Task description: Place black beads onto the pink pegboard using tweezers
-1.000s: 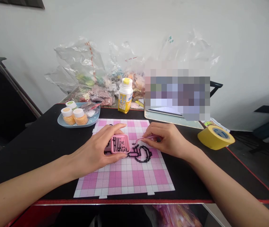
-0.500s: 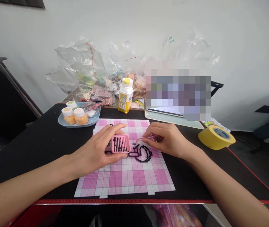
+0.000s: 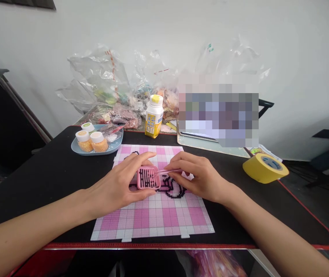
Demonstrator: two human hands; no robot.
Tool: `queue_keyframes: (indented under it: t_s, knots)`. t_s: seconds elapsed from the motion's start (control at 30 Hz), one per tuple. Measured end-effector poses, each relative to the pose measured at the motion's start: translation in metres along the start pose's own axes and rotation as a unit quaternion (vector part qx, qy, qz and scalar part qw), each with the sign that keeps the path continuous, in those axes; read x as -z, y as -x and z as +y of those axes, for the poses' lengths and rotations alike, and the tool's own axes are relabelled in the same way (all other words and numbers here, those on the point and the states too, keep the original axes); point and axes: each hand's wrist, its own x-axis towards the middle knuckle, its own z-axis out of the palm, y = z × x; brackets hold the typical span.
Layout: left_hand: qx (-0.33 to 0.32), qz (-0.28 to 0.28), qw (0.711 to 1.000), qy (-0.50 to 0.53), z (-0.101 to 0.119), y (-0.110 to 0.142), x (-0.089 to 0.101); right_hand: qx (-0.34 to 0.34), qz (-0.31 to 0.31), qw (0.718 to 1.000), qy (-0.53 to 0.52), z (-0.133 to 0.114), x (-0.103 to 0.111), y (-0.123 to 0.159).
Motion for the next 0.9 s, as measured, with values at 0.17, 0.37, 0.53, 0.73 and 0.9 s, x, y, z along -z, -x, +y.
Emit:
queue_keyframes:
  t_s: [0.17, 0.37, 0.53, 0.73, 0.9]
  knots:
    - [0.0, -0.001, 1.0, 0.0, 0.0, 0.0, 0.0, -0.001, -0.003, 1.0, 0.02, 0.002, -0.001, 0.001]
    - [-0.003, -0.004, 1.0, 0.002, 0.001, 0.0, 0.001, -0.003, -0.006, 1.0, 0.019, 0.003, -0.002, 0.001]
    - [-0.006, -0.006, 1.0, 0.005, 0.001, 0.0, 0.0, 0.001, -0.007, 1.0, 0.022, 0.003, -0.003, 0.001]
    - [-0.004, 0.004, 1.0, -0.004, -0.001, 0.0, 0.0, -0.002, 0.02, 1.0, 0.023, 0.002, 0.001, 0.0]
    - [-0.003, 0.017, 1.0, -0.013, -0.002, -0.001, 0.0, -0.025, 0.034, 0.998, 0.04, 0.006, 0.014, 0.0]
